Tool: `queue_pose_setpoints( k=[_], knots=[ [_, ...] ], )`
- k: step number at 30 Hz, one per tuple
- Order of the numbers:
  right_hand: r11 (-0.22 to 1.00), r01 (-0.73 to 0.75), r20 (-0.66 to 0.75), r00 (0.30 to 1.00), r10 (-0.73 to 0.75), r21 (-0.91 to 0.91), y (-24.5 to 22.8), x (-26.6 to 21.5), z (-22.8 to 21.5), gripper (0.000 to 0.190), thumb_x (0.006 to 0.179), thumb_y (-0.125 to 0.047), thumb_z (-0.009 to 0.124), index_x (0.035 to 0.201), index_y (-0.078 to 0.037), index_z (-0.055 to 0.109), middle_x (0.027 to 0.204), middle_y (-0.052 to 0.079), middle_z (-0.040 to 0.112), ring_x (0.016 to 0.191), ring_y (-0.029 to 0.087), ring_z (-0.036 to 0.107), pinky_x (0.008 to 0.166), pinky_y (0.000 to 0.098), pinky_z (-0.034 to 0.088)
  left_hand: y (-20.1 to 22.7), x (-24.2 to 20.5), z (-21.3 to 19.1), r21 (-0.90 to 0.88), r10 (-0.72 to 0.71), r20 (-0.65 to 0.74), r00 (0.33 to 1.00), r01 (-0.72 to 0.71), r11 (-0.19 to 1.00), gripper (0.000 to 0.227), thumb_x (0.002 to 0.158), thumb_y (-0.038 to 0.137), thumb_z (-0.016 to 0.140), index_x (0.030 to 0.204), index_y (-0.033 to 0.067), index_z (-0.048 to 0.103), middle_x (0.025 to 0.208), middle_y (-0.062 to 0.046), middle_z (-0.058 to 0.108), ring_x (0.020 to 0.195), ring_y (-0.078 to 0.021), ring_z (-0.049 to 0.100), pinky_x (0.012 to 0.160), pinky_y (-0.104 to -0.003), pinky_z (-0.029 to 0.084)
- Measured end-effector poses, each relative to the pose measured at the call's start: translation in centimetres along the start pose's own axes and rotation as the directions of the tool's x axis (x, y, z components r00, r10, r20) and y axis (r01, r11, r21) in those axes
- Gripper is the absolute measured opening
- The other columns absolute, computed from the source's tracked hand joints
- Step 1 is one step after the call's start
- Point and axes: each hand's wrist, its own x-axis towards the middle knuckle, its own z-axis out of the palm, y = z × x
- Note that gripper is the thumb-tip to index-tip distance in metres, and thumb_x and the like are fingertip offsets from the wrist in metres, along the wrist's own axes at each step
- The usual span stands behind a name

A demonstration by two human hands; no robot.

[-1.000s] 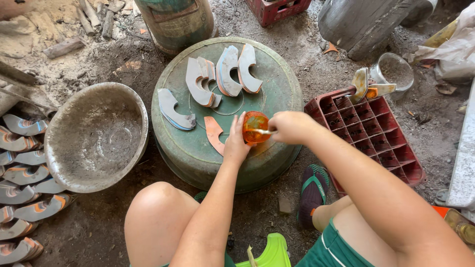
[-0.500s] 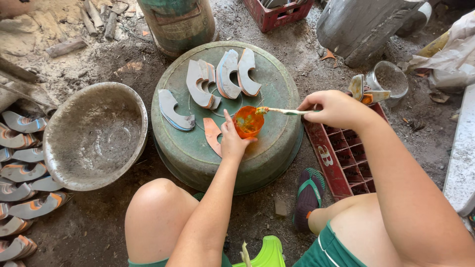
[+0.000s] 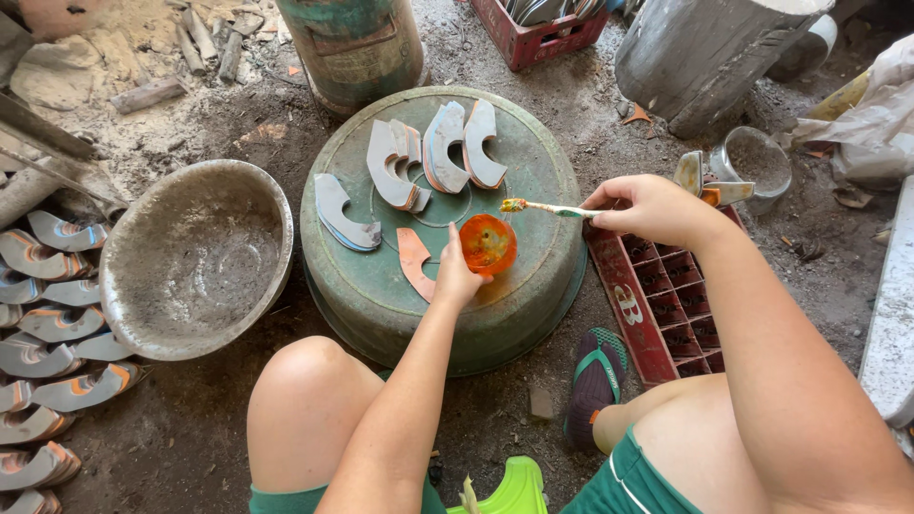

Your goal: The person paints curved ceramic pieces with an orange liquid using a small brush. They dip the brush into a small container, apply the liquid to each piece, and place the painted pieces into a red crate.

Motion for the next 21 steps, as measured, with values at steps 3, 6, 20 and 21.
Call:
queue_pose_setpoints(
  k=[3, 6, 20, 21],
  knots=[
    [0.998, -0.04, -0.01, 0.999, 0.041, 0.04, 1.3, 1.2, 1.2, 0.032, 0.092, -0.018, 0.066, 0.121, -0.006, 0.072, 0.101, 0.005, 0.078, 0.089, 0.014, 0.07, 0.082, 0.0334, 0.056, 0.3, 0.0, 0.2, 0.043, 0.04, 0.045, 0.998, -0.042, 0.998, 0.14, 0.062, 0.001, 0.093, 0.157, 0.0072, -0.01, 0.152, -0.028, 0.035, 0.136, -0.0414, 0.043, 0.112, -0.04, 0.04],
    [0.976, -0.125, -0.052, 0.989, 0.136, 0.177, 2.9, 3.9, 4.3, 0.034, 0.098, -0.017, 0.058, 0.129, -0.005, 0.06, 0.107, 0.007, 0.075, 0.087, 0.018, 0.068, 0.078, 0.0402, 0.056, 1.0, -0.5, 0.2, 0.061, 0.124, 0.021, 0.992, -0.125, 0.99, 0.125, 0.072, -0.012, 0.066, 0.164, 0.0059, -0.017, 0.157, -0.031, 0.035, 0.134, -0.0458, 0.05, 0.106, -0.042, 0.048],
    [0.97, 0.224, -0.294, 0.937, -0.188, 0.095, 4.8, 8.9, 13.2, 0.027, 0.104, -0.014, 0.048, 0.126, 0.001, 0.046, 0.121, 0.016, 0.072, 0.111, 0.028, 0.068, 0.097, 0.0404, 0.05, 1.7, -2.1, -4.5, 0.349, -0.109, -0.284, 0.952, 0.209, 0.913, 0.074, 0.084, 0.008, 0.073, 0.15, 0.0069, 0.04, 0.143, -0.018, 0.049, 0.124, -0.0382, 0.056, 0.099, -0.044, 0.05],
    [0.968, 0.222, -0.293, 0.939, -0.179, 0.117, 4.5, 8.6, 13.0, 0.027, 0.104, -0.014, 0.048, 0.127, 0.001, 0.046, 0.122, 0.016, 0.071, 0.111, 0.027, 0.068, 0.097, 0.0402, 0.05, 1.6, -2.3, -4.9, 0.349, -0.189, -0.319, 0.929, 0.3, 0.888, 0.068, 0.086, 0.009, 0.073, 0.148, 0.0071, 0.044, 0.143, -0.018, 0.048, 0.123, -0.0386, 0.055, 0.1, -0.044, 0.05]
  ],
)
